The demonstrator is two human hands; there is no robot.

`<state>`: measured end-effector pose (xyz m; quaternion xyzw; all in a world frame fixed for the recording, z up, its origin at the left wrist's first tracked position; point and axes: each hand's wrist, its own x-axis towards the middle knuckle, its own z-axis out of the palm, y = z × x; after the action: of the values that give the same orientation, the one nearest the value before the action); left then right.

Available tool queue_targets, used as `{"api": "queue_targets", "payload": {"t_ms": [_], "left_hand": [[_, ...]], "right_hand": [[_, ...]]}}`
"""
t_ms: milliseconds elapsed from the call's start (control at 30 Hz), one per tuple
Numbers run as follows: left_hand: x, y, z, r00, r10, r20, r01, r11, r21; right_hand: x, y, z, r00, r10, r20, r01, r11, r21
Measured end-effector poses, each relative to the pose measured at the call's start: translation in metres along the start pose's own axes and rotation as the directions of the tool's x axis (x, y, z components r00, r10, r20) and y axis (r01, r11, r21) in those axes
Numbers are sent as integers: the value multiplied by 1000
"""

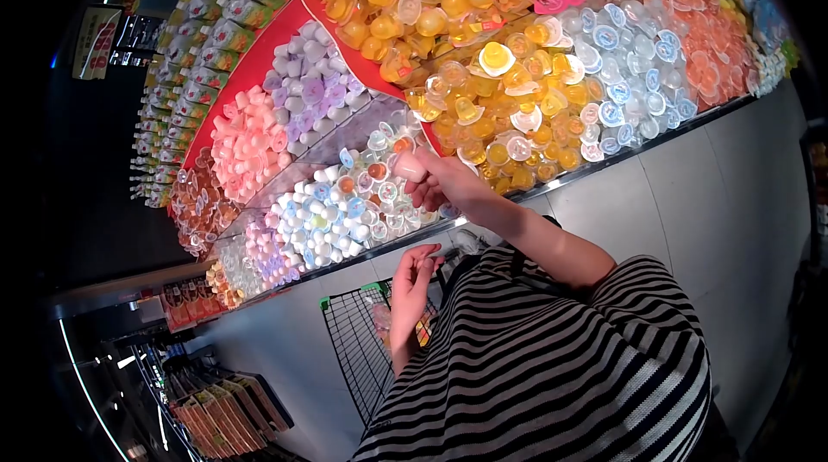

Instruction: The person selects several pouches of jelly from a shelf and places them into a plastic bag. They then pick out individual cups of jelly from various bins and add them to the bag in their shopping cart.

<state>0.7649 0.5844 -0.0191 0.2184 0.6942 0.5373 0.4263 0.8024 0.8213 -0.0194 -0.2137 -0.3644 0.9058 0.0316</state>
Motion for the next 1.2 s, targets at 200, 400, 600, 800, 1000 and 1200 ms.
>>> {"api": "queue_targets", "payload": {"t_ms": [200,400,600,800,1000,1200], "left_hand": [[4,-1,-3,1000,-7,3,7,1000,-1],[4,-6,-16,998,15,-57,-13,999,35],[4,-3,-42,962,117,-248,-150,981,-120],[19,7,-101,954,226,-198,-230,973,1],[34,-1,-148,965,222,-137,-234,968,-84],[55,8,-217,962,228,-149,-221,973,62]], "right_hand": [[1,-2,-2,997,28,74,-32,998,49],[16,22,12,907,-415,76,421,887,-189],[39,40,33,939,-312,144,340,791,-509],[46,56,72,946,-148,289,316,620,-718],[68,66,102,971,7,239,180,637,-750],[79,68,136,960,-12,280,169,822,-544]]}}
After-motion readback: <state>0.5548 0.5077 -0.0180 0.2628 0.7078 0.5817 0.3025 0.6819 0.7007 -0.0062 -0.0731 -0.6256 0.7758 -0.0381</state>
